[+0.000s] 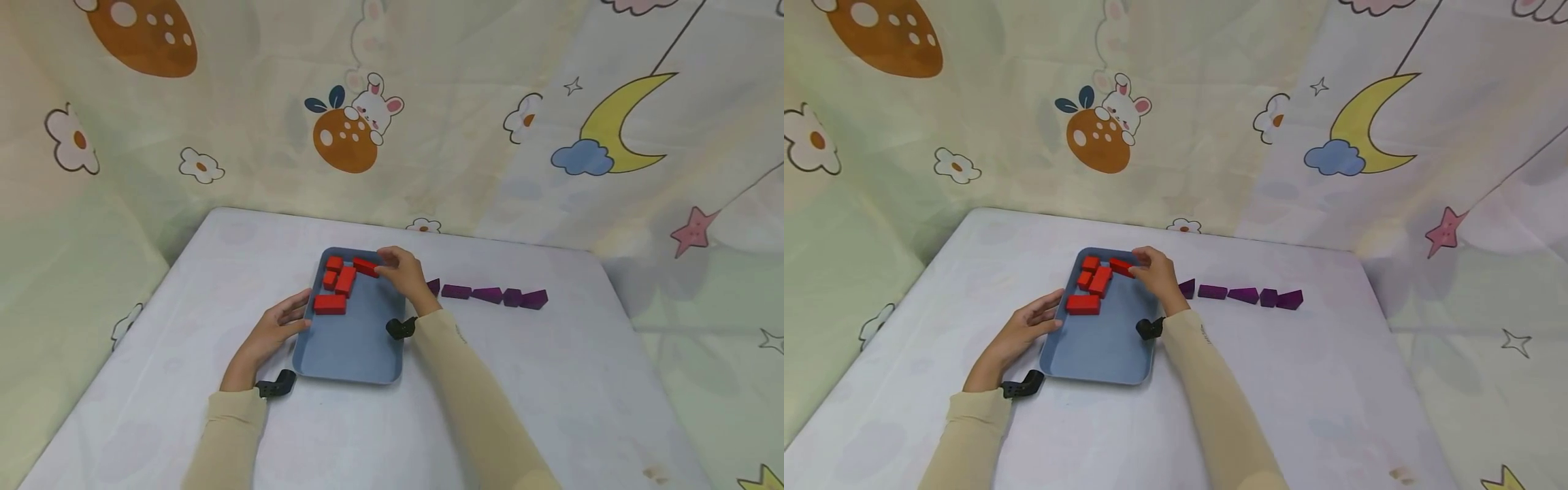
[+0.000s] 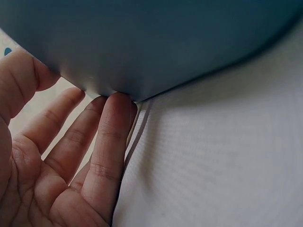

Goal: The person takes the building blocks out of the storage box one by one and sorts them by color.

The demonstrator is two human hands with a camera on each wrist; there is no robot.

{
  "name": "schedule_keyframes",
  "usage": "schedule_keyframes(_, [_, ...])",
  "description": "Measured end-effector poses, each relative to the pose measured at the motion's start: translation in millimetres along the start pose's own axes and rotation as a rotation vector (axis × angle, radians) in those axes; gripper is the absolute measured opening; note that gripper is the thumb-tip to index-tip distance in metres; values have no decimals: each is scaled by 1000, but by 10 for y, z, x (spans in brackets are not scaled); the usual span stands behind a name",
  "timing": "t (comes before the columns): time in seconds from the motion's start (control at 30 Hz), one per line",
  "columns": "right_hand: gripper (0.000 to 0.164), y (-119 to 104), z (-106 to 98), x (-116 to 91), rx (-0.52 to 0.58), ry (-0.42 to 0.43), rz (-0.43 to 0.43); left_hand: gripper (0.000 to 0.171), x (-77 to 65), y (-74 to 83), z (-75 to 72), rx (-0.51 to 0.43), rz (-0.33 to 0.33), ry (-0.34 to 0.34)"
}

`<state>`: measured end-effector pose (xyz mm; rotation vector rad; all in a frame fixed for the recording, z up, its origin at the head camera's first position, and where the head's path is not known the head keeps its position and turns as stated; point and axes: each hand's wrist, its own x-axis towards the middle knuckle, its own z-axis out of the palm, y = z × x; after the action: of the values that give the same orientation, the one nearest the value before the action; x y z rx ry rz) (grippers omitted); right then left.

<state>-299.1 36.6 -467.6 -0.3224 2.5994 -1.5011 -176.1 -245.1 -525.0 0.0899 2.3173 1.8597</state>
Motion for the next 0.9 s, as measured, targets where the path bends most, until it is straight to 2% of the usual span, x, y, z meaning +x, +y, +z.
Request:
schedule_keyframes(0.2, [42, -35, 173, 107, -168, -45, 51, 73, 2, -9, -3, -9, -15, 4])
schedule_keyframes(0.43, [28, -13, 327, 146, -365, 56, -7, 72, -5, -1, -8, -26, -23, 1])
schedule_keyframes(0.53, [25, -27, 303, 105, -374, 82, -29, 73, -9, -2, -1, -25, -22, -6])
schedule_keyframes(0.63, [24, -71, 215, 23, -330, 96, -48, 73, -12, -2, -3, -24, -20, -4])
schedule_keyframes(0.8, [27, -105, -35, -187, -250, 119, -70, 72, -2, -5, -14, -22, -9, -2])
schedule_keyframes(0.9, [27, -64, -205, -317, -249, 134, -86, 72, 1, -10, -18, -19, -5, 0])
